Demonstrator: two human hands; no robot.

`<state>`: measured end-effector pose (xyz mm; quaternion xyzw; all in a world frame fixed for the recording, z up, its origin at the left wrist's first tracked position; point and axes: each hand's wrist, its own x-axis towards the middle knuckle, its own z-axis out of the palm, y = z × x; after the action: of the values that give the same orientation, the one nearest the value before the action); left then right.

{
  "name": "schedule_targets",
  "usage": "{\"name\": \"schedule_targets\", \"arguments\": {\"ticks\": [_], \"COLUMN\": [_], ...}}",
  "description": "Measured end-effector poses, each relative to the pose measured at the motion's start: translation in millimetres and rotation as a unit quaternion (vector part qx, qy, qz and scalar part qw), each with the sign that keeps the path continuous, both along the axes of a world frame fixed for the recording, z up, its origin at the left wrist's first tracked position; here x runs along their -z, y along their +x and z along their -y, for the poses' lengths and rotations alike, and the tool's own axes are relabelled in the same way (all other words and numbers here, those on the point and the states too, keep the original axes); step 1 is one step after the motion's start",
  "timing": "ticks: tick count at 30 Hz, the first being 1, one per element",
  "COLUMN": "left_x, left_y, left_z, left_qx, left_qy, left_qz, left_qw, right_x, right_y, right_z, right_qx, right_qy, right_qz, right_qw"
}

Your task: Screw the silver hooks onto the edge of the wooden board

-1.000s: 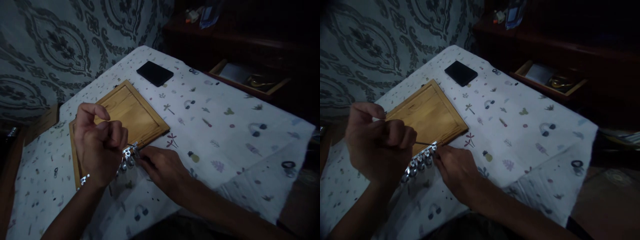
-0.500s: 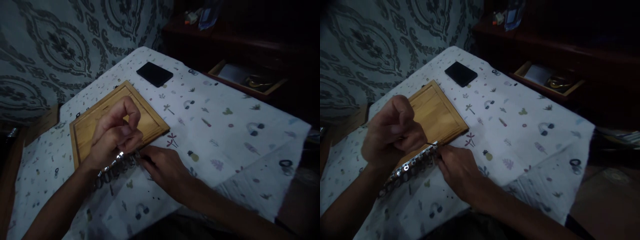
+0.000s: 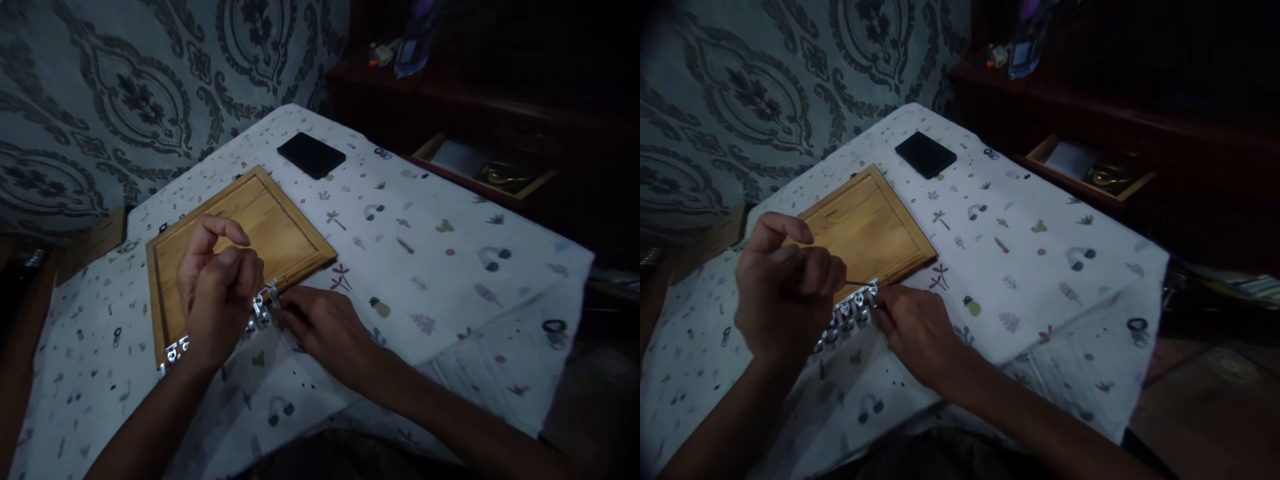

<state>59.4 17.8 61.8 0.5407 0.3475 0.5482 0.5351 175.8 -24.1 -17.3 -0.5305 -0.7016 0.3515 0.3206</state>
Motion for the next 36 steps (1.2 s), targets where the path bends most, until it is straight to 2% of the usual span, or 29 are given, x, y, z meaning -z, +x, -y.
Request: {"name": "schedule_targets", "arguments": {"ticks": [3, 6, 10, 14, 19, 22, 25, 28, 31, 36], "left_x": [1.6, 0.2, -3.5, -5.7, -2.9, -1.4, -5.8, -14.8, -19.5, -10.7], "left_y": [3, 4, 0, -4, -5, -5, -6, -10, -13, -13], "left_z": [-6, -12, -18, -24, -29, -29, -25, -18, -11, -6], "left_qx": [-0.031, -0.019, 0.032, 0.108, 0.188, 0.201, 0.148, 0.026, -0.084, -0.150], "left_qy": [-0.003, -0.020, -0.040, -0.049, -0.054, -0.052, -0.035, -0.011, -0.018, -0.049], "left_qz": [0.022, 0.024, 0.018, 0.001, -0.023, -0.028, -0.008, 0.016, 0.022, 0.022], "left_qw": [0.999, 0.999, 0.999, 0.993, 0.980, 0.978, 0.988, 0.999, 0.996, 0.987], "right_x": [0.8, 2.8, 4.8, 5.6, 8.6, 8.3, 5.4, 3.1, 3.3, 5.9], "right_y": [0, -1, -1, 0, 0, 0, 0, 0, 0, 0], "right_z": [0, 0, -1, -1, 1, 1, 0, 0, 0, 0], "right_qx": [-0.008, -0.011, -0.008, -0.008, -0.007, -0.004, -0.005, -0.006, -0.010, -0.011], "right_qy": [-0.011, -0.018, -0.010, -0.005, -0.006, -0.003, -0.003, -0.005, -0.006, 0.003], "right_qz": [0.004, -0.001, -0.009, -0.008, -0.014, -0.011, -0.007, -0.005, -0.005, -0.014], "right_qw": [1.000, 1.000, 1.000, 1.000, 1.000, 1.000, 1.000, 1.000, 1.000, 1.000]}}
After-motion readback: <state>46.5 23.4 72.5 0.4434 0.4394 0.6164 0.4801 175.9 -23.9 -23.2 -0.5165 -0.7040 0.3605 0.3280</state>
